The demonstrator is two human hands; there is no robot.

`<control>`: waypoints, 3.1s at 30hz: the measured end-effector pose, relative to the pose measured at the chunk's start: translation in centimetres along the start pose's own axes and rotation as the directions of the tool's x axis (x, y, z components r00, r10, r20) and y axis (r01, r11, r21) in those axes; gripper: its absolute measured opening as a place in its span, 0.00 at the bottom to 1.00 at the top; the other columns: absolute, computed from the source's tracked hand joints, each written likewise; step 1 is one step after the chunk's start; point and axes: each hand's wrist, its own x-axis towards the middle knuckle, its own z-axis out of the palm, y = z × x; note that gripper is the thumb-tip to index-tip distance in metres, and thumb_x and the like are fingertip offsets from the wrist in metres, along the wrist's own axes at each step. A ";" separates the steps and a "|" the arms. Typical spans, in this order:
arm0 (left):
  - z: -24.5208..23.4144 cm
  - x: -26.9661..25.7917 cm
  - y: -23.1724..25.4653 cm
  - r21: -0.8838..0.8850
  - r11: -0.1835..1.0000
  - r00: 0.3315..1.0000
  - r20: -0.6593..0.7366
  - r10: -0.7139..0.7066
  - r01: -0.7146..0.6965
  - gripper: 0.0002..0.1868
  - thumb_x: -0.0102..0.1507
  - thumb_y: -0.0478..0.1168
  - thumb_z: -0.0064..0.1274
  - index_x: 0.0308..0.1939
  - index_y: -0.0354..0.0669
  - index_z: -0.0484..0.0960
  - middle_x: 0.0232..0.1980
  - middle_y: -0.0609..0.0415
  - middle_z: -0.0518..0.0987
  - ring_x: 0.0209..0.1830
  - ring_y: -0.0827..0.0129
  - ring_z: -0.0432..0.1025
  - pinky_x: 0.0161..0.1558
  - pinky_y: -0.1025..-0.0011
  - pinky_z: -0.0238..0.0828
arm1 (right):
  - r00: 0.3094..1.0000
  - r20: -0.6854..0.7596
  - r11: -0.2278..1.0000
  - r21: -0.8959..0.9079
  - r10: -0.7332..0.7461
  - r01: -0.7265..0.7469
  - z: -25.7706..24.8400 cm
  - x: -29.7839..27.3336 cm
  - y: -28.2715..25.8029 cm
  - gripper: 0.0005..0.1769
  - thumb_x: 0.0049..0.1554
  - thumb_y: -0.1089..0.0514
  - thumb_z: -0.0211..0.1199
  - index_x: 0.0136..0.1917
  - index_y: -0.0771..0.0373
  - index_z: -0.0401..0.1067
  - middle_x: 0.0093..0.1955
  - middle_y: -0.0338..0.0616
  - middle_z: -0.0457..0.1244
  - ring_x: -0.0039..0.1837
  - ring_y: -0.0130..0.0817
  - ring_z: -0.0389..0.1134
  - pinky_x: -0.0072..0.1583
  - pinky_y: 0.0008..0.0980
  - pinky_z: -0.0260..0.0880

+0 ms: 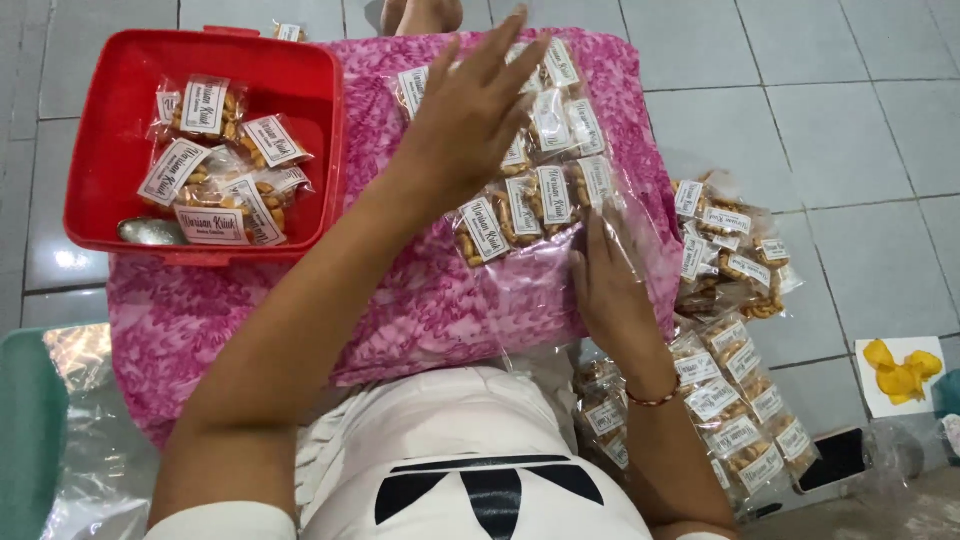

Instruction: Manually sorting and placing small snack packets into larger plastic bags while sitting on the floor.

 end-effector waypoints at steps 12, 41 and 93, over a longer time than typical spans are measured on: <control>-9.7 -11.4 -4.2 -0.067 0.982 0.921 -0.342 -0.188 0.176 0.18 0.73 0.25 0.45 0.67 0.22 0.70 0.69 0.26 0.70 0.70 0.37 0.66 0.71 0.49 0.64 | 0.978 -0.047 0.971 -0.132 -0.205 0.197 -0.9 -0.4 0.1 0.31 0.63 0.65 0.50 0.77 0.78 0.51 0.79 0.69 0.48 0.79 0.61 0.49 0.77 0.48 0.52; -13.5 -15.4 -9.8 0.130 0.719 0.662 0.306 -0.685 0.683 0.25 0.55 0.31 0.58 0.57 0.45 0.83 0.52 0.48 0.83 0.44 0.52 0.77 0.47 0.53 0.74 | 0.965 -0.103 0.924 0.280 -0.240 0.260 -4.6 -7.4 1.5 0.24 0.57 0.68 0.58 0.67 0.70 0.68 0.73 0.65 0.61 0.76 0.52 0.61 0.70 0.42 0.67; -2.5 -19.1 6.3 -0.923 -0.280 0.761 0.376 -0.528 0.262 0.21 0.59 0.32 0.65 0.55 0.32 0.79 0.40 0.50 0.82 0.40 0.70 0.80 0.42 0.72 0.82 | 0.880 -0.441 0.478 0.743 -0.178 0.468 -3.7 2.5 -13.0 0.09 0.66 0.64 0.65 0.53 0.75 0.74 0.39 0.50 0.65 0.40 0.28 0.64 0.47 0.27 0.69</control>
